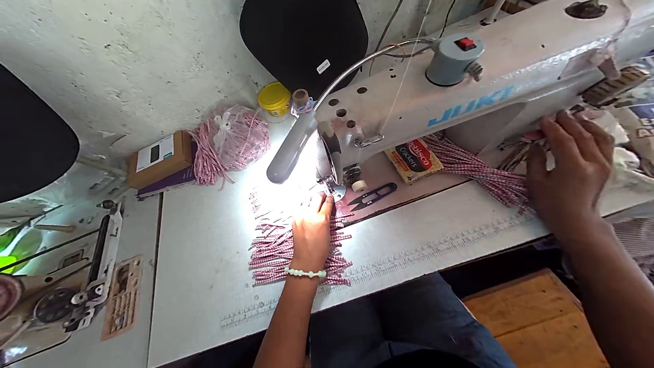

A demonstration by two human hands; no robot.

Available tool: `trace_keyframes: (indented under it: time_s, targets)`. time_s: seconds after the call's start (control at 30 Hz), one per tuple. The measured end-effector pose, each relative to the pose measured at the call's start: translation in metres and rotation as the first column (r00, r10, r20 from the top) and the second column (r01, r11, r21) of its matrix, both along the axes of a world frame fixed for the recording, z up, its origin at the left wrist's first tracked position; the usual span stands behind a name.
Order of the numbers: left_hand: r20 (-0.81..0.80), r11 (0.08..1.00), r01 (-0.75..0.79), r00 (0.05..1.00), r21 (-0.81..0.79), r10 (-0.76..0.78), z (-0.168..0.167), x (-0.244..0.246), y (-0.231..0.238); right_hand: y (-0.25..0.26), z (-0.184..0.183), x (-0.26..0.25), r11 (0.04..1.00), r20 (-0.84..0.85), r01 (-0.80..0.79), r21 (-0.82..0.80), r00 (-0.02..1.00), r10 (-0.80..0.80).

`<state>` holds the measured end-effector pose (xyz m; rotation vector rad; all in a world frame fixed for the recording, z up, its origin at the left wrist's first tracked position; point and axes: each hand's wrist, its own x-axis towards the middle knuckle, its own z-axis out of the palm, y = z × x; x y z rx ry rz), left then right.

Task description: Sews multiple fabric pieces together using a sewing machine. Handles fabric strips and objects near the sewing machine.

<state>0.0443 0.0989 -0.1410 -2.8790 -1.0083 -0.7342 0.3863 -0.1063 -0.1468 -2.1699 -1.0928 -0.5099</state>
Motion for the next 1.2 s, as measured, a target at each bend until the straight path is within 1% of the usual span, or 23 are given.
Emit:
trace_keyframes:
  time_s: [0.13,0.43,0.6,0.73,0.83,0.9,0.97,1.1,1.2]
  targets:
    - [0.020,1.000,0.005,1.000,-0.020,-0.005,-0.001,-0.003,0.002,0.001,-0.004,0.001,1.000,0.019,-0.003,-0.002,1.000,0.003]
    - [-0.027,0.997,0.037,0.999,-0.071,-0.039,0.004,-0.002,0.011,0.002,-0.005,-0.001,1.000,0.026,0.009,0.003,1.000,-0.009]
    - [-0.111,0.985,-0.021,0.994,-0.170,0.002,0.012,0.004,0.017,0.002,-0.003,-0.003,0.999,0.022,0.033,-0.003,0.999,-0.033]
    - [-0.144,0.978,-0.050,0.989,-0.205,0.020,0.015,0.008,0.019,0.000,-0.001,-0.008,0.992,-0.085,0.058,-0.109,0.994,-0.068]
    - [-0.085,0.992,0.005,0.996,-0.127,-0.016,0.009,0.004,0.018,0.001,-0.001,-0.007,0.984,-0.115,0.069,-0.164,0.989,-0.088]
    - [-0.041,0.996,0.029,0.999,-0.088,-0.033,0.005,0.002,0.015,0.001,-0.003,-0.005,0.984,-0.105,0.076,-0.160,0.990,-0.094]
    - [-0.024,0.995,0.025,0.999,-0.092,-0.027,0.005,0.001,0.011,0.000,-0.005,-0.004,0.985,-0.101,0.084,-0.150,0.990,-0.100]
    - [-0.083,0.990,-0.015,0.997,-0.139,0.004,0.012,0.004,0.007,-0.001,-0.003,-0.008,0.995,-0.021,0.088,-0.051,0.996,-0.090]
    - [-0.128,0.985,-0.051,0.991,-0.164,0.030,0.017,0.008,0.009,0.000,-0.003,-0.007,0.996,0.000,0.087,-0.020,0.996,-0.087]
